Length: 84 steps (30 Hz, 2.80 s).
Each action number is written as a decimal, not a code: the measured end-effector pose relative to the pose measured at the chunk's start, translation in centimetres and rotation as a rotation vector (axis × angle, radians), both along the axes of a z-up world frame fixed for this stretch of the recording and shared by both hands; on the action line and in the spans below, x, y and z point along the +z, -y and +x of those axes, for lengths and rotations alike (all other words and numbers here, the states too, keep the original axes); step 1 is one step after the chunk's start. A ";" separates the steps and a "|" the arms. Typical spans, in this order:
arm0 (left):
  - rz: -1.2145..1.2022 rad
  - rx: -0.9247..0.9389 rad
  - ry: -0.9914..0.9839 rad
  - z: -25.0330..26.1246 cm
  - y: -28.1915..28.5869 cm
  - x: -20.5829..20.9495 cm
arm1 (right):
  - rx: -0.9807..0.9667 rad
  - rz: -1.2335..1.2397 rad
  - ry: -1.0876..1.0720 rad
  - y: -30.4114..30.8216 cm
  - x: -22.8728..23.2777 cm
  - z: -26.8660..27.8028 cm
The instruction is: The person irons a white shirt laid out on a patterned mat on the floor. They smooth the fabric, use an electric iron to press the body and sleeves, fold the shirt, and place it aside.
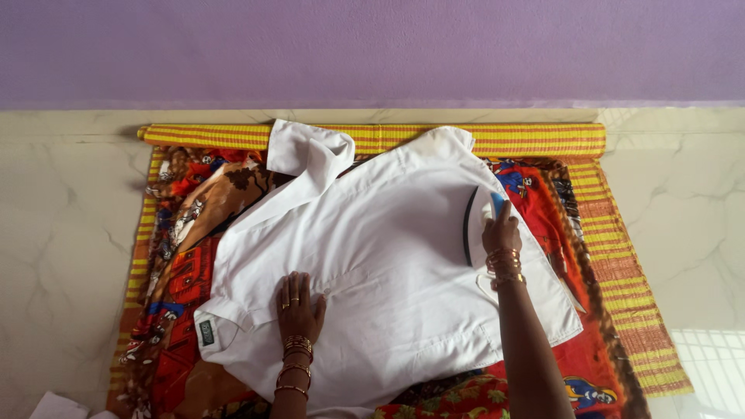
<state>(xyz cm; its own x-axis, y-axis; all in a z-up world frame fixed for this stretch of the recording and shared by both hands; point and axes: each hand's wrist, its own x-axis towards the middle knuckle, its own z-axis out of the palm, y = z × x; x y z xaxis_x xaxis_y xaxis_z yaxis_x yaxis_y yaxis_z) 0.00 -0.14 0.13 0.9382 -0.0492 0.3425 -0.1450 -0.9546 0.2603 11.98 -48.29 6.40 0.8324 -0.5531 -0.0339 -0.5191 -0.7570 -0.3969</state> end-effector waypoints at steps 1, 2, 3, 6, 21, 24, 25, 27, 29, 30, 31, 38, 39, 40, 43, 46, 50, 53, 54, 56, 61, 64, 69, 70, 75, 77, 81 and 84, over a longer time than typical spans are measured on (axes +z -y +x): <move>-0.002 -0.006 0.008 -0.2 0.0 0.0 | 0.003 -0.005 0.005 0.2 -0.1 0.4; -0.004 -0.011 0.015 -0.2 -0.1 -0.1 | -0.004 -0.017 -0.001 0.6 -0.2 0.9; -0.006 -0.014 0.024 -0.2 -0.1 -0.1 | -0.008 -0.028 -0.004 0.9 -0.2 1.6; -0.022 -0.013 0.013 -0.2 -0.1 0.0 | -0.024 -0.033 -0.013 2.3 -0.6 3.4; 0.013 0.007 -0.018 0.0 -0.3 -1.1 | -0.049 -0.005 0.021 5.4 -2.9 -2.0; 0.008 0.009 -0.028 0.1 -0.3 -1.2 | -0.070 0.000 0.024 5.5 -2.3 -2.8; 0.005 0.006 -0.017 0.0 -0.3 -1.2 | -0.075 0.008 0.021 5.4 -2.3 -2.9; 0.000 0.000 0.006 -0.1 -0.3 -1.2 | -0.093 0.001 0.028 5.3 -2.1 -2.6; -0.004 0.001 -0.001 0.1 -0.3 -1.2 | -0.103 0.001 0.020 5.4 -2.0 -2.1; -0.006 0.001 -0.005 0.2 -0.3 -1.1 | -0.103 0.004 0.009 5.5 -2.0 -1.8; -0.009 -0.003 0.005 0.1 -0.3 -1.1 | -0.106 0.006 -0.004 5.7 -2.1 -1.9; 0.041 0.015 0.010 0.2 -0.4 -1.1 | -0.100 0.039 -0.020 6.8 -2.1 -4.4; 0.053 0.014 0.006 0.1 -0.3 -1.4 | -0.110 0.034 -0.035 7.2 -2.1 -5.1; 0.049 0.019 0.002 0.3 -0.1 -1.6 | -0.119 0.030 -0.051 7.5 -2.1 -5.7; 0.045 0.015 -0.041 0.0 -0.5 -2.5 | -0.114 0.068 0.000 7.9 -2.3 -8.6; 0.040 0.000 -0.108 -0.1 -0.6 -2.9 | -0.099 0.029 0.097 7.7 -1.6 -11.0; 0.046 -0.015 -0.145 -2.9 -0.7 -3.2 | -0.173 0.070 -0.048 7.8 -0.3 -13.4; 0.075 0.005 -0.144 -5.3 -0.6 -3.1 | -0.217 0.095 -0.111 8.1 0.1 -14.9; 0.090 0.017 -0.147 -6.1 -0.6 -2.9 | -0.222 0.104 -0.106 8.1 0.1 -15.5; 0.130 0.070 -0.201 -7.0 -0.6 -2.4 | -0.233 0.101 -0.104 8.1 0.2 -16.5; 0.239 0.153 -0.291 -8.5 -0.1 -0.8 | -0.239 0.063 -0.062 8.5 0.0 -19.3; 0.225 0.154 -0.288 -9.4 0.1 -0.1 | -0.255 0.115 -0.096 9.0 0.0 -21.0; 0.160 0.111 -0.302 -10.3 0.4 -0.1 | -0.178 0.095 -0.048 9.8 0.4 -22.5; 0.185 0.112 -0.354 -10.5 0.5 -0.2 | -0.158 0.088 -0.049 10.0 0.6 -22.7; 0.277 0.047 -0.453 -11.9 0.7 0.1 | 0.029 0.023 -0.109 11.0 1.9 -23.7; 0.214 -0.019 -0.438 -12.4 0.9 0.4 | 0.111 -0.057 -0.151 11.2 2.3 -24.0; 0.072 -0.274 -0.429 -13.6 2.1 1.1 | 0.220 -0.220 -0.102 10.1 2.3 -24.5; 0.125 -0.433 -0.359 -15.2 3.2 1.5 | 0.277 -0.267 -0.101 8.7 2.3 -24.7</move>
<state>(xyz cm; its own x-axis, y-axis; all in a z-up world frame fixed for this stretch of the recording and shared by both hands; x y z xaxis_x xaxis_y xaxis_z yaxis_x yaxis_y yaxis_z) -15.22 -3.35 1.59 0.8798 -0.4747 -0.0269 -0.4531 -0.8543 0.2547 -12.75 -56.98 8.75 0.9512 -0.3084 -0.0089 -0.3071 -0.9435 -0.1244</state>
